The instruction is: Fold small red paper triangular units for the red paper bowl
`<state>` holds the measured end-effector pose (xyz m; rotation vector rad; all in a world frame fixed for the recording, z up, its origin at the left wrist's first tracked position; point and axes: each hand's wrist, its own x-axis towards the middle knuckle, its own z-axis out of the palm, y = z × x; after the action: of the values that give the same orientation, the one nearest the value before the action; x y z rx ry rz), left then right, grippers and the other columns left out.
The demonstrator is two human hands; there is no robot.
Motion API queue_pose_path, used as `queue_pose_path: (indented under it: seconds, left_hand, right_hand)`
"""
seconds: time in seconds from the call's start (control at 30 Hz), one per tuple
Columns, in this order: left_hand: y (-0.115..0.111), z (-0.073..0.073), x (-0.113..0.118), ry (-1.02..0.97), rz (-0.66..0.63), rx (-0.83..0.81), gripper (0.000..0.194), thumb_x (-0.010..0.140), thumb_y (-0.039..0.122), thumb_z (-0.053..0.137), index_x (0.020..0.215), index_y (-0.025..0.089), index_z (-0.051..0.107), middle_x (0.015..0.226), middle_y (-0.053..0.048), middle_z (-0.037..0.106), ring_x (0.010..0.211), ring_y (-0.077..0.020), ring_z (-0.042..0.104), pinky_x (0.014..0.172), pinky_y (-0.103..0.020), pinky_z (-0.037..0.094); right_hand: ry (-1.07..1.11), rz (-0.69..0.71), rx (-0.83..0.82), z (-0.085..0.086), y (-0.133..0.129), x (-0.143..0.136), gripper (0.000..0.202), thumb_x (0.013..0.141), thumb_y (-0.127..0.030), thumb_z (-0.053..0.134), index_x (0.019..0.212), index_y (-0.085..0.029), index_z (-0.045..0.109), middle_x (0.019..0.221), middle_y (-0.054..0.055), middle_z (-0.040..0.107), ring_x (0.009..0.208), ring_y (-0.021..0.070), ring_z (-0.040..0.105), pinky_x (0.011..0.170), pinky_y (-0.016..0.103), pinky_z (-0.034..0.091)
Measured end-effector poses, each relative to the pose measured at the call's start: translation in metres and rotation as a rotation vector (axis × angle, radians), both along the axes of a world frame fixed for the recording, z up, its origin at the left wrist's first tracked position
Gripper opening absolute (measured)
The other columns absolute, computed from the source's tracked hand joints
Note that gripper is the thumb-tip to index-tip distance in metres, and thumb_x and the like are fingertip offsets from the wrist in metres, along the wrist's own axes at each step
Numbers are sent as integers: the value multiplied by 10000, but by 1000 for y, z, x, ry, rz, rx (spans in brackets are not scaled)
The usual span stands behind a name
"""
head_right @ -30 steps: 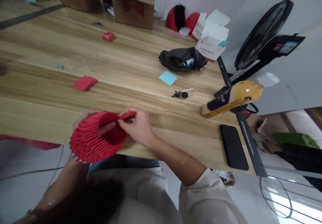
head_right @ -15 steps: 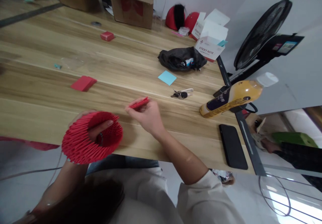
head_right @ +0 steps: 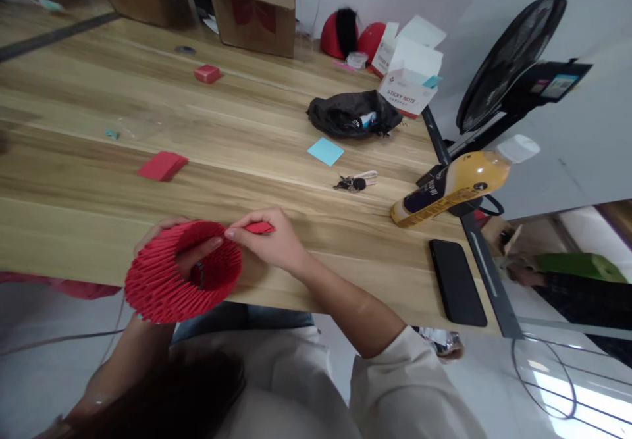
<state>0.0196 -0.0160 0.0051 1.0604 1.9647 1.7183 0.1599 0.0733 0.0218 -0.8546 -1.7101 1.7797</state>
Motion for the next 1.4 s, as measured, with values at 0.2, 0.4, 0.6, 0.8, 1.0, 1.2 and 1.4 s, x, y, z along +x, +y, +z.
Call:
queue_pose_path:
  seconds: [0.2, 0.4, 0.6, 0.8, 1.0, 1.2, 1.4]
  left_hand:
    - [-1, 0, 0, -3, -6, -28, 327, 514, 317, 812, 731, 172, 614, 741, -10, 676, 701, -162, 641, 703, -295, 558]
    - [-1, 2, 1, -22, -19, -29, 335, 509, 307, 821, 728, 167, 611, 727, -9, 670, 689, -160, 643, 688, -287, 558]
    - [-1, 0, -1, -19, -28, -31, 312, 524, 278, 820, 728, 168, 611, 740, -11, 674, 697, -161, 648, 702, -284, 557]
    - [1, -4, -1, 19, -67, 18, 331, 532, 305, 826, 760, 170, 628, 730, 18, 681, 674, -135, 641, 651, -238, 544]
    - [0, -5, -2, 1, -43, 31, 310, 526, 297, 822, 737, 174, 632, 692, 29, 676, 637, -122, 631, 618, -223, 538]
    - [0, -2, -2, -7, -1, -11, 314, 509, 353, 800, 696, 170, 627, 730, -4, 664, 684, -147, 630, 674, -271, 547]
    - [-1, -4, -4, 9, -4, -44, 342, 513, 385, 785, 708, 157, 620, 752, -27, 649, 702, -158, 621, 706, -297, 542]
  right_hand:
    - [36, -3, -115, 3, 1, 0, 167, 621, -303, 804, 618, -166, 708, 552, -13, 641, 531, 98, 562, 545, 230, 465]
    - [36, -18, -121, 4, 1, -1, 191, 605, -307, 819, 589, -157, 701, 542, -13, 627, 520, 94, 545, 537, 233, 455]
    - [54, -16, -112, 3, 0, 0, 202, 632, -326, 806, 591, -160, 698, 540, -2, 633, 529, 113, 562, 559, 256, 473]
    - [-26, -43, 294, 1, -3, 2, 114, 746, -234, 705, 654, -168, 721, 734, 52, 726, 674, 153, 649, 673, 274, 501]
    - [7, -80, 304, 7, 4, 8, 148, 762, -239, 680, 646, -150, 703, 727, 66, 727, 648, 144, 649, 635, 257, 507]
    - [-87, 13, 219, 15, 14, 15, 103, 724, -213, 691, 666, -129, 705, 586, 20, 660, 542, 104, 571, 525, 214, 438]
    - [-186, 26, 311, 13, 9, 12, 99, 738, -222, 689, 702, -135, 720, 606, 12, 659, 568, 97, 544, 545, 214, 406]
